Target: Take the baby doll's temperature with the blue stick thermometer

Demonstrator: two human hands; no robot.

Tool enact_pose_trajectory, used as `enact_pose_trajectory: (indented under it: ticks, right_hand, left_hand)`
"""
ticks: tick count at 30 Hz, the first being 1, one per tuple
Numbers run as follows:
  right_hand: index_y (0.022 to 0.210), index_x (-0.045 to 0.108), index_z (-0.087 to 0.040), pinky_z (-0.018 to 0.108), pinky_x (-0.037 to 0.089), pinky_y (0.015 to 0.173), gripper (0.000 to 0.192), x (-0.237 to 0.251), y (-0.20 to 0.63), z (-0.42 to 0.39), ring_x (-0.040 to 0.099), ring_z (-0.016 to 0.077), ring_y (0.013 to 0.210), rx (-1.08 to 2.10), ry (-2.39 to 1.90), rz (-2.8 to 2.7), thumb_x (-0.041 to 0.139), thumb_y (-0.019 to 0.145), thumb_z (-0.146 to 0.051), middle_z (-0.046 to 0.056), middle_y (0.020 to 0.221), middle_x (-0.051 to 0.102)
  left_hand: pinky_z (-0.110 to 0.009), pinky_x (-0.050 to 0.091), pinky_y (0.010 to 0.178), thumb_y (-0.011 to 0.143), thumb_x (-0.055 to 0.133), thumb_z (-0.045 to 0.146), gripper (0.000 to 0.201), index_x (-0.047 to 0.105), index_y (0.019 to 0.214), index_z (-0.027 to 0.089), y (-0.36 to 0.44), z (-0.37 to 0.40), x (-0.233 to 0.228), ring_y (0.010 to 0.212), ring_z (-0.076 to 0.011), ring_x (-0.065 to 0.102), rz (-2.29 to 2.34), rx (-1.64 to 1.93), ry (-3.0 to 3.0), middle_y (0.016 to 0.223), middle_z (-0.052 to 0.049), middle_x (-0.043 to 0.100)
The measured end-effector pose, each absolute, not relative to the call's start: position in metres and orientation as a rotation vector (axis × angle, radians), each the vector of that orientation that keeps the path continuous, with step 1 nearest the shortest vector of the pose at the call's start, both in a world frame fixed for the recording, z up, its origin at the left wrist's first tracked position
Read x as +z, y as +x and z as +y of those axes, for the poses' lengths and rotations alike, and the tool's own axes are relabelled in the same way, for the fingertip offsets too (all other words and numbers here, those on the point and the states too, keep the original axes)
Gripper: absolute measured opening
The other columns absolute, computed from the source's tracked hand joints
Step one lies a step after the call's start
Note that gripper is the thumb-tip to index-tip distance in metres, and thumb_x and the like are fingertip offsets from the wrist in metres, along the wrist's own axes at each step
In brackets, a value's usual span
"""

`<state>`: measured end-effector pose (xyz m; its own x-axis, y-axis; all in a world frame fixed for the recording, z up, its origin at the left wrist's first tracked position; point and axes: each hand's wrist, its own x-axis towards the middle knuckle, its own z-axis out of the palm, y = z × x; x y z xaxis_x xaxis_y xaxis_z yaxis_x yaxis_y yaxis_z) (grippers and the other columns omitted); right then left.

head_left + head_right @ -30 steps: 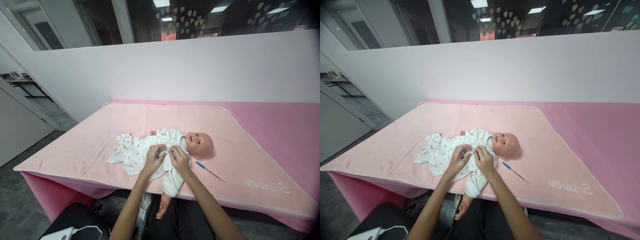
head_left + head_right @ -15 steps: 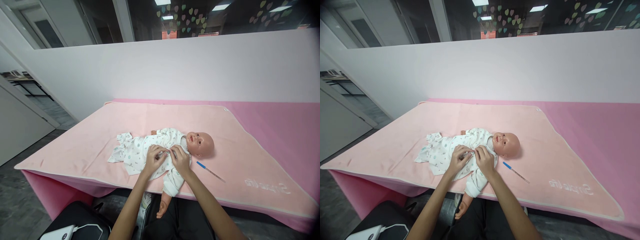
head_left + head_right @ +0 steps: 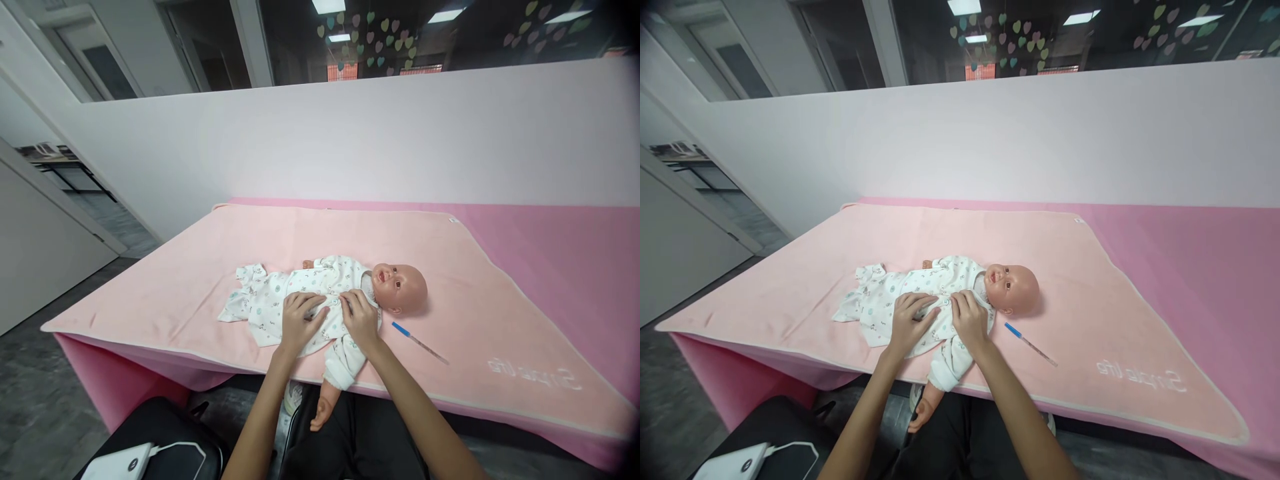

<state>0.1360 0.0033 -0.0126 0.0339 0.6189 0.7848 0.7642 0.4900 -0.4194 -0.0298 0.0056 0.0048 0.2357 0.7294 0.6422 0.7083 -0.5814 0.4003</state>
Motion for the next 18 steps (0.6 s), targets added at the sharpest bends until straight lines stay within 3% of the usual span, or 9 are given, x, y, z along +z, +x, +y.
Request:
enact_pose_trajectory:
  ticks: [4,11,18]
  right_hand:
    - [0.092,0.061,-0.019,0.023,0.046,0.065,0.018,-0.011,0.135,0.002,0.061,0.0134,0.076,-0.206,-1.218,-1.651,0.043,0.091,-0.02,0.005,0.086,0.063]
    - [0.104,0.059,-0.018,0.023,0.044,0.052,0.023,0.001,0.102,-0.007,0.063,0.0146,0.076,-0.283,-1.212,-1.937,0.042,0.088,-0.018,0.01,0.116,0.058]
    - [0.099,0.056,-0.018,0.022,0.047,0.064,0.017,-0.005,0.1,-0.007,0.061,0.0139,0.08,-0.104,-1.122,-1.945,0.047,0.084,-0.018,0.006,0.096,0.062]
  left_hand:
    - [-0.036,0.039,0.084,0.082,0.058,0.032,0.018,0.065,0.098,0.025,-0.048,-0.004,-0.002,0.091,-0.0194,0.055,1.547,1.356,2.347,0.096,-0.003,0.064]
    - [-0.038,0.04,0.085,0.085,0.053,0.027,0.02,0.064,0.101,0.026,-0.053,-0.009,-0.004,0.092,-0.0193,0.054,1.566,1.319,2.335,0.098,-0.004,0.063]
    - [-0.037,0.038,0.087,0.086,0.05,0.024,0.021,0.063,0.102,0.025,-0.054,-0.011,-0.004,0.094,-0.019,0.053,1.53,1.32,2.307,0.099,-0.003,0.063]
